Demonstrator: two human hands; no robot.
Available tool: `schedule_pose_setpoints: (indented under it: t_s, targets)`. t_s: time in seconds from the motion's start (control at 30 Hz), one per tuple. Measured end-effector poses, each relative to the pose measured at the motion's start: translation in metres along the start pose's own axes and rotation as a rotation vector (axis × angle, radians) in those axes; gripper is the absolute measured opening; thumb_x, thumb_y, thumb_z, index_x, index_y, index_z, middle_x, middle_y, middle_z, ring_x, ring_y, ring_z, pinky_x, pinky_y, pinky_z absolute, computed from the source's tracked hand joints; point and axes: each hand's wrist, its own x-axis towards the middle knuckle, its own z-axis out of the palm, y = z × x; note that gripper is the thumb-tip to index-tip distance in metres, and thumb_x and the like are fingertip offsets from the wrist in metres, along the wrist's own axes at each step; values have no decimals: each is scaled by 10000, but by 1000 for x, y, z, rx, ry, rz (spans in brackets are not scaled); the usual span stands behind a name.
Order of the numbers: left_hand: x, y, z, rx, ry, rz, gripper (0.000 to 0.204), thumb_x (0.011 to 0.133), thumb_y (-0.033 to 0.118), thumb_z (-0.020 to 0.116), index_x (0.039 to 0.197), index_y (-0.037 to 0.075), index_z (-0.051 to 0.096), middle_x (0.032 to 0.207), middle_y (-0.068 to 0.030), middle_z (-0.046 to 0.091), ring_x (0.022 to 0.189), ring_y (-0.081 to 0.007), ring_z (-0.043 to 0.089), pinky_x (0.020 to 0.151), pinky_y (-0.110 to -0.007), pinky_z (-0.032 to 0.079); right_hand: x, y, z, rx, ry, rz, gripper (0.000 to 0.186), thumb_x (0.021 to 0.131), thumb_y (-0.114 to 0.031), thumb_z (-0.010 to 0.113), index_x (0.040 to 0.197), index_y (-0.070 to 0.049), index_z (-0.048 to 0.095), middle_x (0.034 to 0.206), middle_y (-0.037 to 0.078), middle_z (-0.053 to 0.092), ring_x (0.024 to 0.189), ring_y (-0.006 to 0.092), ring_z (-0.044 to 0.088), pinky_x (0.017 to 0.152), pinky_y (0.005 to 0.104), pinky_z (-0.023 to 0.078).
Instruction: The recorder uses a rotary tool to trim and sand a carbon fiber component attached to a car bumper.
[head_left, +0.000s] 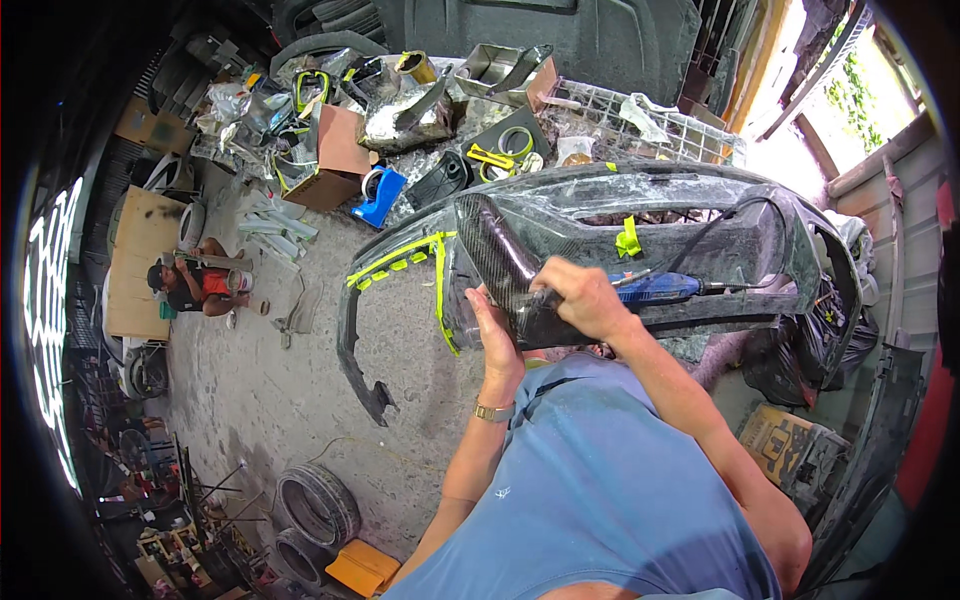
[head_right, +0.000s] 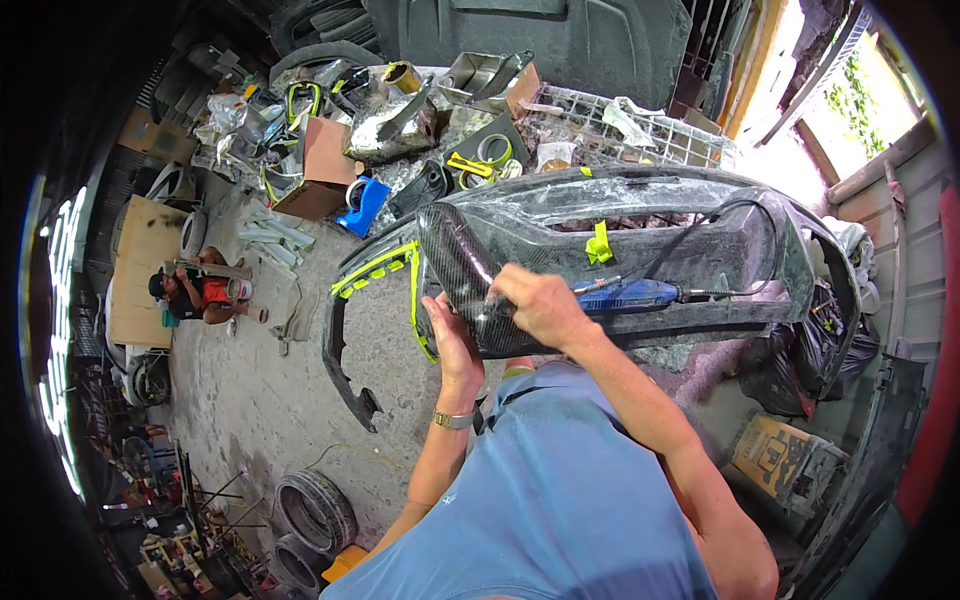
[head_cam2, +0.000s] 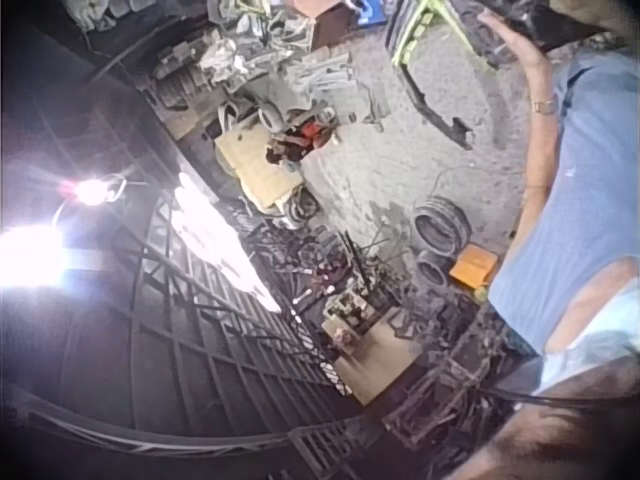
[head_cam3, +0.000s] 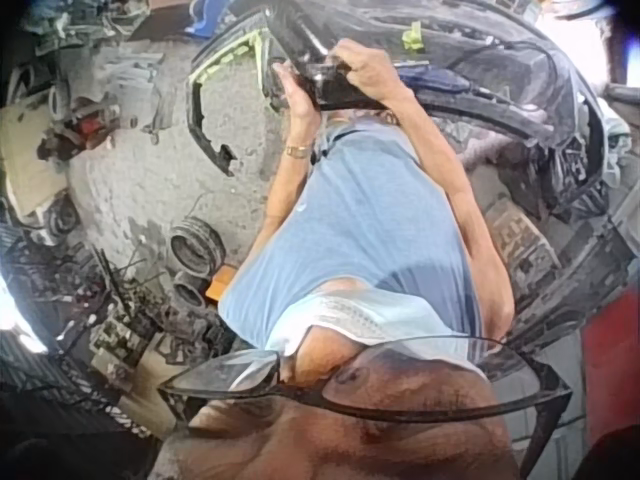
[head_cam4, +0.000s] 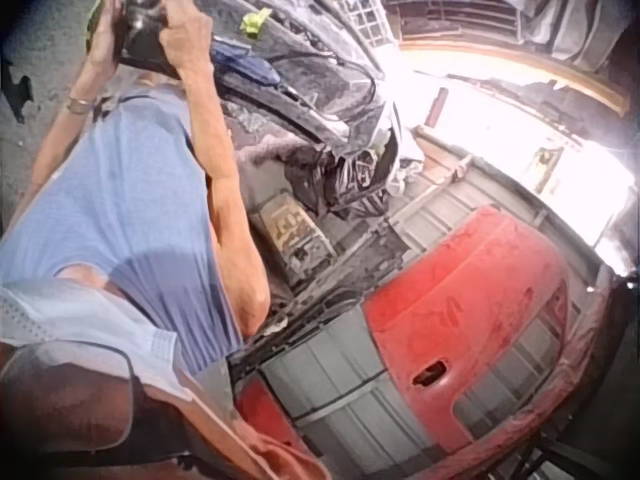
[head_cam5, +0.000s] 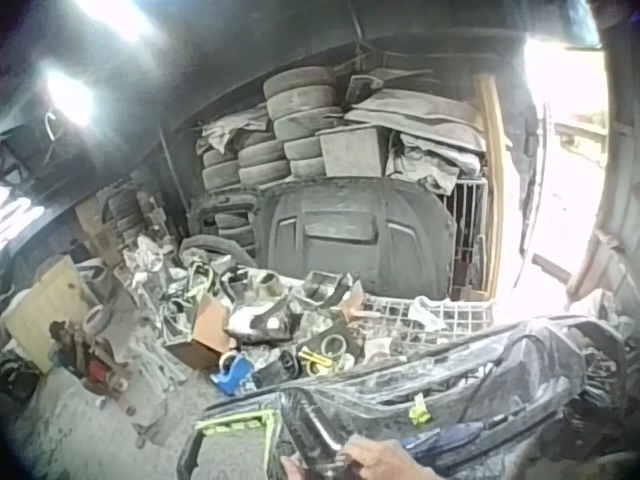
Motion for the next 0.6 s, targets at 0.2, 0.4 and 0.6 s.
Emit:
schedule_pose_setpoints:
  t_s: [0.2,0.4,0.6]
  targets:
    - [-4,12,0,-31,-9,-70,570,1026,574,308,1225,86,524,1269,-62,589,1173,-194,539,1022,-362,409,-15,24,-61,-131,169,470,180,804,-86,761,898,-35,617,793,106,588,650,169,528,603,299,455]
    - [4,4,-20,-141,-56,-188,300,999,241,500,1261,104,456,1188,-44,553,1114,-176,541,978,-347,446,-32,38,-95,-129,426,291,494,853,-20,692,1328,-98,584,742,72,624,735,98,557,722,259,473]
    - [2,13,-13,-337,-17,-274,134,942,74,607,1034,124,525,976,5,640,937,-133,651,835,-314,564,-54,27,-74,-103,141,412,530,821,-5,701,1319,-128,565,780,50,645,653,124,559,633,286,464]
